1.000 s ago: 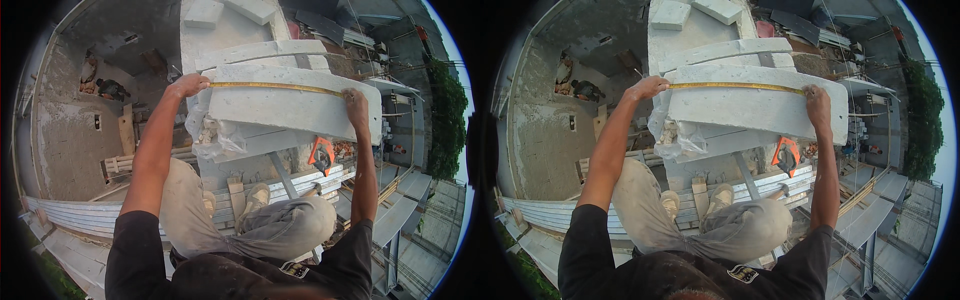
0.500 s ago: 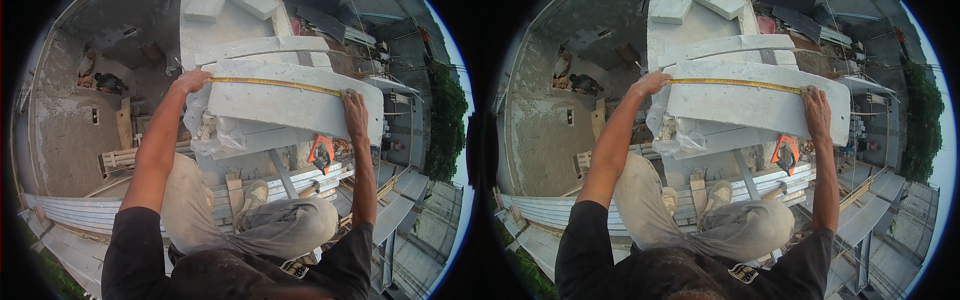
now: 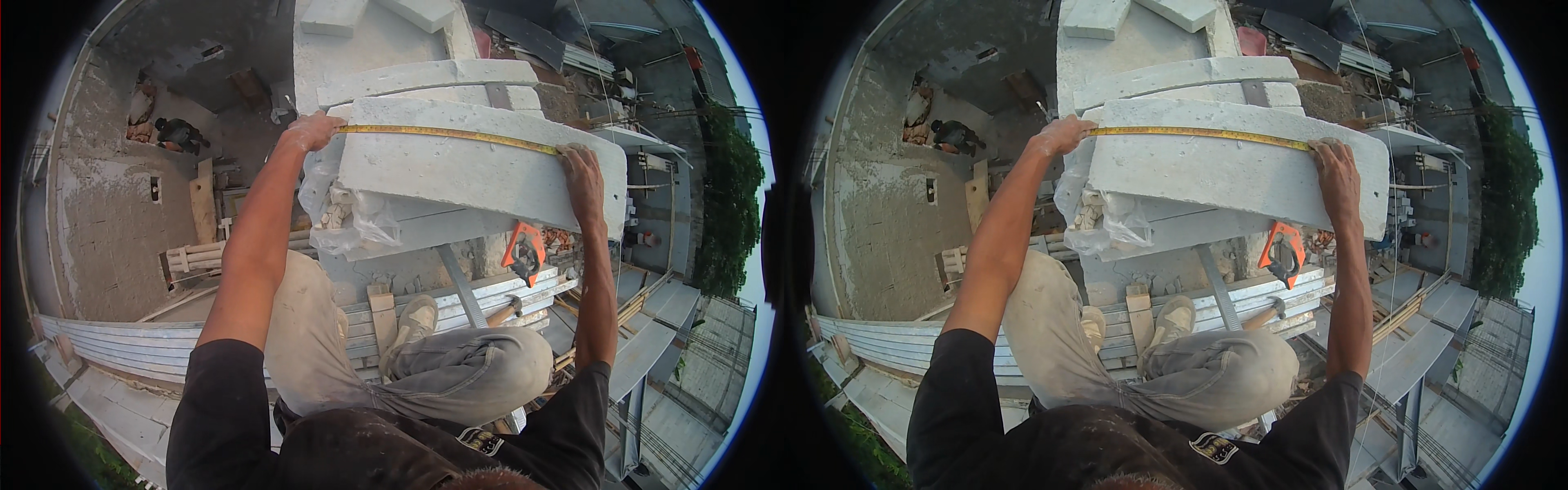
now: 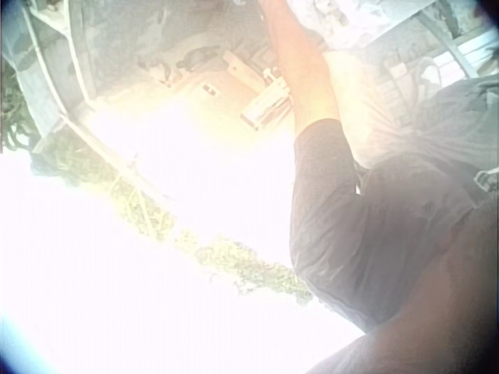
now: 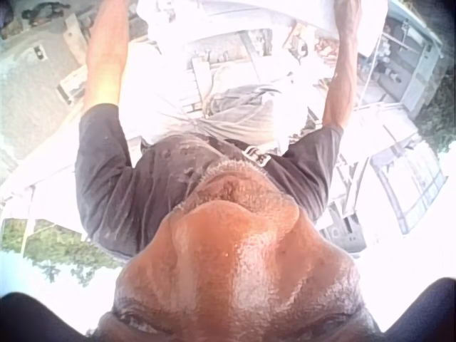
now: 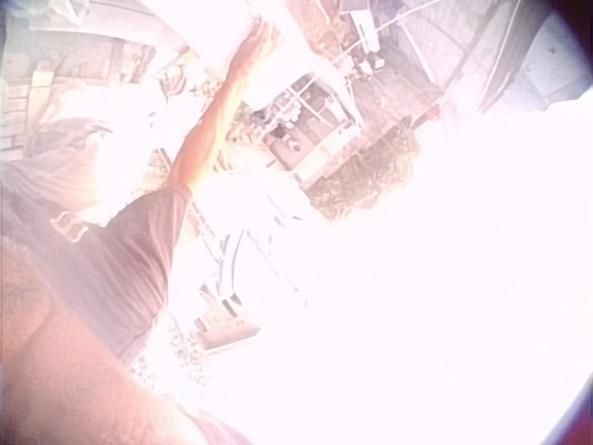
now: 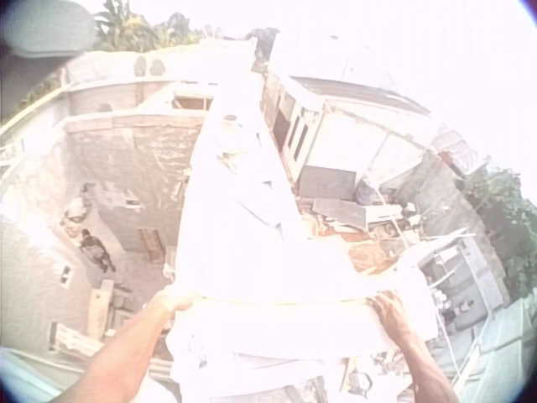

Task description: The person applies mortar onto a wall using a trowel and positions a block. The person then measures a concrete block with a tape measure, cuts it using a hand saw, and carries the cut block across the frame.

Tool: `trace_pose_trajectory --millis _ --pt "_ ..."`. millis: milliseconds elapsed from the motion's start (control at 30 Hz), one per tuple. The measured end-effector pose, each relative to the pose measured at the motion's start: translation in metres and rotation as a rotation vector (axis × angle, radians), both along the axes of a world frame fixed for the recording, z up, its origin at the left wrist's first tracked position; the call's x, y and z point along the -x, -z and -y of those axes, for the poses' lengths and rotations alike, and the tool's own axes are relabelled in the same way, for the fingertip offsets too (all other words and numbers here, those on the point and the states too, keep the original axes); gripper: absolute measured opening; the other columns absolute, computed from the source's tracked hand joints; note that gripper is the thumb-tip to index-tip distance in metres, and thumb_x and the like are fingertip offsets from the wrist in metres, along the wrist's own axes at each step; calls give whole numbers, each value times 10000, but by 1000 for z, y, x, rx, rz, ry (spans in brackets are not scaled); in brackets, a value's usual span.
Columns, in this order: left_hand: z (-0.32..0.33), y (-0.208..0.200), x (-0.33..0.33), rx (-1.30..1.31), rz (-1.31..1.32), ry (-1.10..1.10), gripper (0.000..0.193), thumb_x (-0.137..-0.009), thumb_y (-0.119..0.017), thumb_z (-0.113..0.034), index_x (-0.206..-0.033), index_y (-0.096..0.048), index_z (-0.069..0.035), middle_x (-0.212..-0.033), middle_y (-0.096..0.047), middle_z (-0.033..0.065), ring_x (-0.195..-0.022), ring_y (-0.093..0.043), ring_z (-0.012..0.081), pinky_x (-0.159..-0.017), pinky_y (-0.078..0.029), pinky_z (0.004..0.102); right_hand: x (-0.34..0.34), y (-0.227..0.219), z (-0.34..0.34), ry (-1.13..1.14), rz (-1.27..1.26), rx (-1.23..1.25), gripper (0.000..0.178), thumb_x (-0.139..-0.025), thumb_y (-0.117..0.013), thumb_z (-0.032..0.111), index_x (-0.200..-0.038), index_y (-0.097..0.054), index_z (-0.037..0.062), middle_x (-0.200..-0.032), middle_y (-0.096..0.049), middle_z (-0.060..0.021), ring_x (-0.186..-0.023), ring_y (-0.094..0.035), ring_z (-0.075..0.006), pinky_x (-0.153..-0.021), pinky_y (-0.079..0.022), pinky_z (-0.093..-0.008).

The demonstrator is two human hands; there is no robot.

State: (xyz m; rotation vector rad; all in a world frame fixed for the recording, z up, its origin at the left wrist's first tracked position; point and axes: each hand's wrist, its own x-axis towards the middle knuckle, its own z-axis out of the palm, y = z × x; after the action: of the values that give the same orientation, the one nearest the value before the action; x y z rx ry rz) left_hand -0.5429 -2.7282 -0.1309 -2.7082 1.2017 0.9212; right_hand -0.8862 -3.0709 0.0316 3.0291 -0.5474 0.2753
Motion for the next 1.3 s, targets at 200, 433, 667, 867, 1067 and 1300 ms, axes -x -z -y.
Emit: trace_pose_trajectory --millis 200,433,667,867,1067,1300 --pt "2 -15 4 -87 15 1 379 -1037 -388 -324 -1400 -469 -399 -1305 -517 152 -1197 -548 365 -972 -473 490 1 1 4 11 -28 6 253 -890 -629 109 -1138 -669 76 -1164 -636 -126 -1107 -574 -305 -939 -486 -405" --pt "2 -18 5 -120 53 15 397 -1036 -389 -300 -1415 -437 -408 -1316 -504 143 -1207 -540 363 -978 -470 495 4 11 5 19 -1 10 250 -883 -641 123 -1125 -667 65 -1168 -637 -145 -1114 -573 -324 -941 -488 -410" --pt "1 -18 6 -128 49 50 406 -1037 -378 -281 -1424 -435 -389 -1323 -502 144 -1228 -518 379 -988 -467 499 2 7 5 -11 -2 -27 242 -874 -644 109 -1109 -678 59 -1162 -637 -157 -1115 -572 -330 -947 -485 -409" --pt "11 -27 12 -143 90 87 425 -1028 -383 -245 -1429 -433 -375 -1344 -492 134 -1242 -506 381 -1003 -461 492 4 1 12 40 -16 -80 208 -876 -635 82 -1073 -699 56 -1148 -642 -146 -1082 -577 -330 -932 -483 -412" --pt "2 -29 8 -199 96 76 456 -1007 -403 -207 -1436 -425 -361 -1371 -488 132 -1255 -508 379 -1003 -455 503 1 3 1 -39 -12 -54 196 -841 -639 44 -1025 -704 48 -1023 -632 -113 -980 -581 -295 -902 -486 -400" --pt "-13 -28 19 -155 0 155 398 -1029 -378 -289 -1417 -458 -332 -1306 -524 154 -1189 -549 381 -978 -471 476 30 3 -10 -11 -35 -31 240 -817 -655 21 -1048 -707 58 -1022 -623 -91 -984 -562 -273 -906 -478 -378"
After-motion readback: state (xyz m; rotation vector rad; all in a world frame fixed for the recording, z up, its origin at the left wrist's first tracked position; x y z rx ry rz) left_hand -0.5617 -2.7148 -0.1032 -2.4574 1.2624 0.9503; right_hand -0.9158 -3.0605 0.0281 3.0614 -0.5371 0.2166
